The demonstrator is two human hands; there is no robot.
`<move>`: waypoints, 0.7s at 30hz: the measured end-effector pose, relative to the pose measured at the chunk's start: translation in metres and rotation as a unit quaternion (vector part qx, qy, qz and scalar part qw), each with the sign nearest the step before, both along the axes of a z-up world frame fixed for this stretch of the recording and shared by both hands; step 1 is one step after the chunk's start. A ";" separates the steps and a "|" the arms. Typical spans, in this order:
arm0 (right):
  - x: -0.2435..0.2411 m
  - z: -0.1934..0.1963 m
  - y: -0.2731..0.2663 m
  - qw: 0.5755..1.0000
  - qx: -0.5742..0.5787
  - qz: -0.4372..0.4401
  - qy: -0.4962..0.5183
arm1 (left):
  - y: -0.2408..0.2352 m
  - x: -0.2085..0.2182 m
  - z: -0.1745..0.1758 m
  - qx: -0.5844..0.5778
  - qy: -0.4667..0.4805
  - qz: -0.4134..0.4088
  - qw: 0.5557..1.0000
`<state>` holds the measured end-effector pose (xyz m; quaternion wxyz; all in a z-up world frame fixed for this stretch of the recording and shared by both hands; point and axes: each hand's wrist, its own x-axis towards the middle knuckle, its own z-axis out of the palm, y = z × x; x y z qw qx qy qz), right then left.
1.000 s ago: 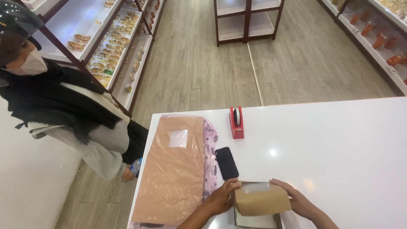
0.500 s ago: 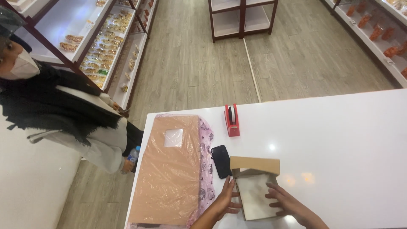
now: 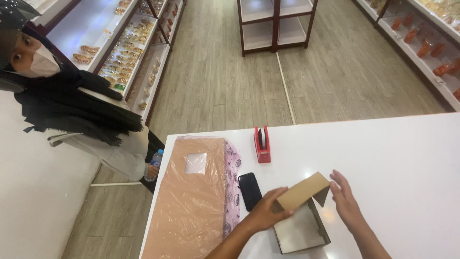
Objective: The person places white paper sheets into a small cardboard box with a clear window, then closes it. They then unfold a flat cardboard sheet, fold it into a box shape, and manipulate the flaps to form the structure.
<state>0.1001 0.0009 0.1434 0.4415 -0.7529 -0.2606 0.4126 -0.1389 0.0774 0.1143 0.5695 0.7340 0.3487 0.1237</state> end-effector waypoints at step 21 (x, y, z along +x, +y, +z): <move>0.036 -0.192 0.024 0.957 -0.234 0.024 0.170 | -0.047 -0.054 0.013 -0.247 0.004 0.150 0.957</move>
